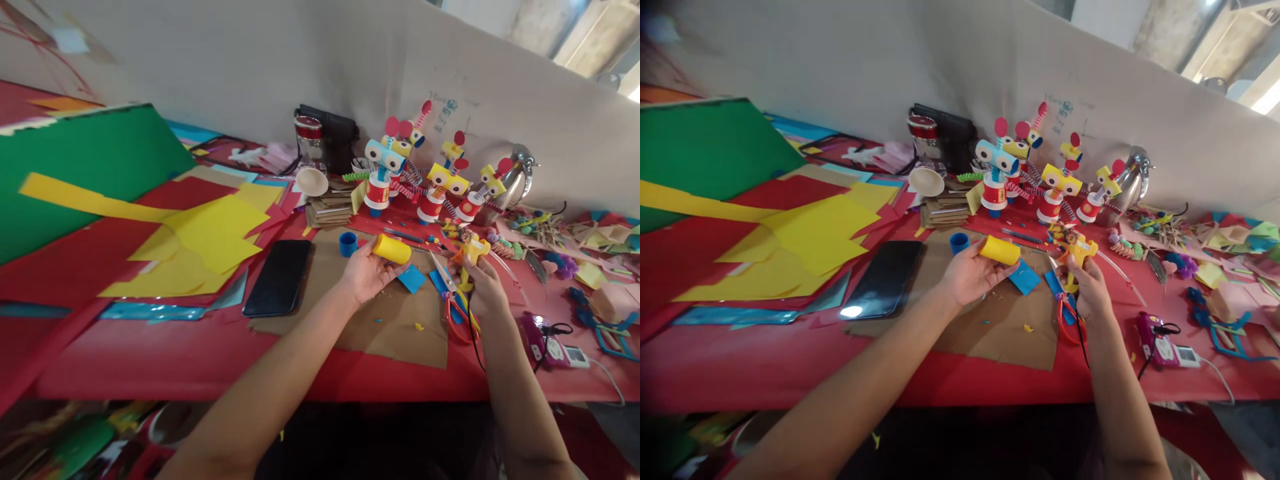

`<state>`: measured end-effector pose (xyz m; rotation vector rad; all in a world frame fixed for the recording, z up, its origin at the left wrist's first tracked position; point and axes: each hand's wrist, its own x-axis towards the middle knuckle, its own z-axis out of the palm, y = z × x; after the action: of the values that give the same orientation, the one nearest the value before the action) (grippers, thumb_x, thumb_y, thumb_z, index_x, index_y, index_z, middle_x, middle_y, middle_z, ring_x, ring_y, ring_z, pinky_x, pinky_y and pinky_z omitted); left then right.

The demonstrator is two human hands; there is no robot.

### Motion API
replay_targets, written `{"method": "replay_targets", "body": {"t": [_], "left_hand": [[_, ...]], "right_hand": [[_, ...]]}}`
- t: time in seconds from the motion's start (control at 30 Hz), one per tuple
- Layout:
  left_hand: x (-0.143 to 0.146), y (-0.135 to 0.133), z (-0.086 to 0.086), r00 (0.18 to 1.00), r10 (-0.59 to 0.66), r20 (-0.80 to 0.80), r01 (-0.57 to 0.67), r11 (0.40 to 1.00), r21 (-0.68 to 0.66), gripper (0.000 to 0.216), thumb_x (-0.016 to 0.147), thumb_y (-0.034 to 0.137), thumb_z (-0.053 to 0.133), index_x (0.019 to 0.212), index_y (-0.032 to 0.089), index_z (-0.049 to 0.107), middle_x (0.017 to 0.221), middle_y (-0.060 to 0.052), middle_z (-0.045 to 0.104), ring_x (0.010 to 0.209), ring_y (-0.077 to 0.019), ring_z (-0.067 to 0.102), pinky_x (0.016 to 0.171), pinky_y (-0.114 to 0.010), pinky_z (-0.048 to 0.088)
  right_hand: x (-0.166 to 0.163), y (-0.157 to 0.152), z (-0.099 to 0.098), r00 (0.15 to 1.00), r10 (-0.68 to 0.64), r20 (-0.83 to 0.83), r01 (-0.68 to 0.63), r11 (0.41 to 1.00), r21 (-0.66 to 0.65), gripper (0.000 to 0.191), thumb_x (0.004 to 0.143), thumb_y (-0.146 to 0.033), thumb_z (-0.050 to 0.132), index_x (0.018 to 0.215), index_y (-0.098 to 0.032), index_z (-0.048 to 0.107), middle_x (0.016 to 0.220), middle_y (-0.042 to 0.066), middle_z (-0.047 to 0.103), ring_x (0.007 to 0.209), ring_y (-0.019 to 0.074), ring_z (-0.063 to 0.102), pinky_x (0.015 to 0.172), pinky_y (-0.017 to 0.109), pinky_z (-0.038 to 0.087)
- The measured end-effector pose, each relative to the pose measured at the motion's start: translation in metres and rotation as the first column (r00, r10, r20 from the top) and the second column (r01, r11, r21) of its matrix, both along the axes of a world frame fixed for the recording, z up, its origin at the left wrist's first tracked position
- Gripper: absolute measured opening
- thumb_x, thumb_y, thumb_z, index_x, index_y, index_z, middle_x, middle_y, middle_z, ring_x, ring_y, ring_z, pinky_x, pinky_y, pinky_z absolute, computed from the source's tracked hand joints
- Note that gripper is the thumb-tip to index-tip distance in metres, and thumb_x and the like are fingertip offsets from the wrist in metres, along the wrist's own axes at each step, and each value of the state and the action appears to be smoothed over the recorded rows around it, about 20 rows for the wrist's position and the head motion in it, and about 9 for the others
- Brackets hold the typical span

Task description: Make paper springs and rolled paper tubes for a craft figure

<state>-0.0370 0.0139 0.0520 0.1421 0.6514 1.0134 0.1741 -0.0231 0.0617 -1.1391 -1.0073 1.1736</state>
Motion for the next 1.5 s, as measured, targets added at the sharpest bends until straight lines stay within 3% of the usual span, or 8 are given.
{"method": "replay_targets", "body": {"t": [0.17, 0.33, 0.47, 0.73, 1.0, 1.13, 1.37, 1.5], "left_hand": [[-0.004, 0.001, -0.001, 0.995, -0.037, -0.095, 0.037, 0.999, -0.002, 0.032, 0.096, 0.038, 0.046, 0.107, 0.013, 0.063, 0.077, -0.009, 0.072, 0.061, -0.0187, 0.066, 0.055, -0.03, 0.059], [-0.003, 0.002, -0.001, 0.989, 0.012, -0.147, -0.015, 1.0, -0.025, 0.036, 0.095, 0.039, 0.049, 0.111, 0.01, 0.062, 0.078, -0.012, 0.072, 0.066, -0.0204, 0.067, 0.059, -0.032, 0.06], [-0.001, 0.0, 0.0, 0.98, 0.013, -0.197, -0.015, 1.0, -0.011, 0.034, 0.096, 0.038, 0.047, 0.107, 0.01, 0.063, 0.077, -0.011, 0.072, 0.065, -0.0192, 0.067, 0.058, -0.03, 0.059], [-0.001, -0.003, -0.003, 0.972, -0.034, -0.234, 0.041, 0.999, 0.026, 0.037, 0.094, 0.042, 0.05, 0.093, 0.01, 0.068, 0.074, -0.012, 0.073, 0.055, -0.0177, 0.063, 0.05, -0.028, 0.053], [-0.002, -0.001, -0.012, 0.984, -0.035, -0.177, 0.047, 0.997, 0.063, 0.035, 0.09, 0.043, 0.058, 0.093, 0.01, 0.07, 0.072, -0.012, 0.072, 0.056, -0.018, 0.062, 0.05, -0.028, 0.052], [-0.001, -0.002, -0.01, 0.981, -0.024, -0.194, 0.036, 0.998, 0.059, 0.033, 0.09, 0.042, 0.058, 0.085, 0.012, 0.069, 0.068, -0.01, 0.071, 0.052, -0.0159, 0.059, 0.049, -0.027, 0.051], [0.0, -0.003, -0.008, 0.98, 0.003, -0.199, 0.01, 0.998, 0.06, 0.032, 0.09, 0.041, 0.057, 0.084, 0.012, 0.069, 0.068, -0.01, 0.071, 0.053, -0.0161, 0.059, 0.048, -0.027, 0.048], [0.0, -0.003, -0.007, 0.983, 0.015, -0.183, -0.001, 0.997, 0.073, 0.029, 0.088, 0.041, 0.061, 0.087, 0.014, 0.069, 0.07, -0.01, 0.072, 0.054, -0.0165, 0.06, 0.049, -0.027, 0.047]], "right_hand": [[-0.014, -0.01, -0.012, 0.985, 0.053, 0.166, -0.076, 0.988, 0.135, 0.033, 0.076, -0.051, 0.074, 0.086, -0.021, 0.068, 0.077, 0.002, 0.07, 0.054, 0.0102, 0.052, 0.047, 0.023, 0.043], [-0.017, -0.017, -0.025, 0.909, -0.031, 0.415, -0.068, 0.973, 0.221, 0.032, 0.079, -0.05, 0.071, 0.094, -0.021, 0.069, 0.084, 0.006, 0.073, 0.068, 0.0177, 0.063, 0.063, 0.032, 0.053], [-0.017, -0.019, -0.027, 0.843, -0.073, 0.532, -0.061, 0.971, 0.23, 0.028, 0.085, -0.047, 0.064, 0.093, -0.021, 0.068, 0.087, 0.006, 0.073, 0.077, 0.0202, 0.066, 0.073, 0.035, 0.053], [-0.015, -0.023, -0.027, 0.784, -0.085, 0.615, -0.027, 0.985, 0.171, 0.032, 0.087, -0.054, 0.059, 0.083, -0.022, 0.058, 0.065, -0.001, 0.058, 0.056, 0.0131, 0.047, 0.056, 0.028, 0.039], [-0.016, -0.023, -0.028, 0.764, -0.116, 0.634, 0.006, 0.985, 0.172, 0.03, 0.086, -0.053, 0.06, 0.082, -0.023, 0.058, 0.068, -0.001, 0.06, 0.057, 0.0139, 0.048, 0.057, 0.028, 0.038], [-0.017, -0.024, -0.026, 0.738, -0.13, 0.662, 0.011, 0.983, 0.181, 0.029, 0.087, -0.051, 0.059, 0.08, -0.023, 0.058, 0.063, -0.001, 0.059, 0.056, 0.0138, 0.048, 0.056, 0.028, 0.038], [-0.019, -0.026, -0.02, 0.68, -0.189, 0.709, -0.002, 0.966, 0.259, 0.025, 0.086, -0.049, 0.06, 0.083, -0.024, 0.061, 0.065, 0.0, 0.063, 0.057, 0.0159, 0.053, 0.057, 0.03, 0.041], [-0.018, -0.027, -0.021, 0.644, -0.19, 0.741, -0.017, 0.965, 0.262, 0.027, 0.086, -0.049, 0.06, 0.076, -0.024, 0.059, 0.059, 0.001, 0.06, 0.054, 0.0169, 0.053, 0.055, 0.03, 0.042]]}}
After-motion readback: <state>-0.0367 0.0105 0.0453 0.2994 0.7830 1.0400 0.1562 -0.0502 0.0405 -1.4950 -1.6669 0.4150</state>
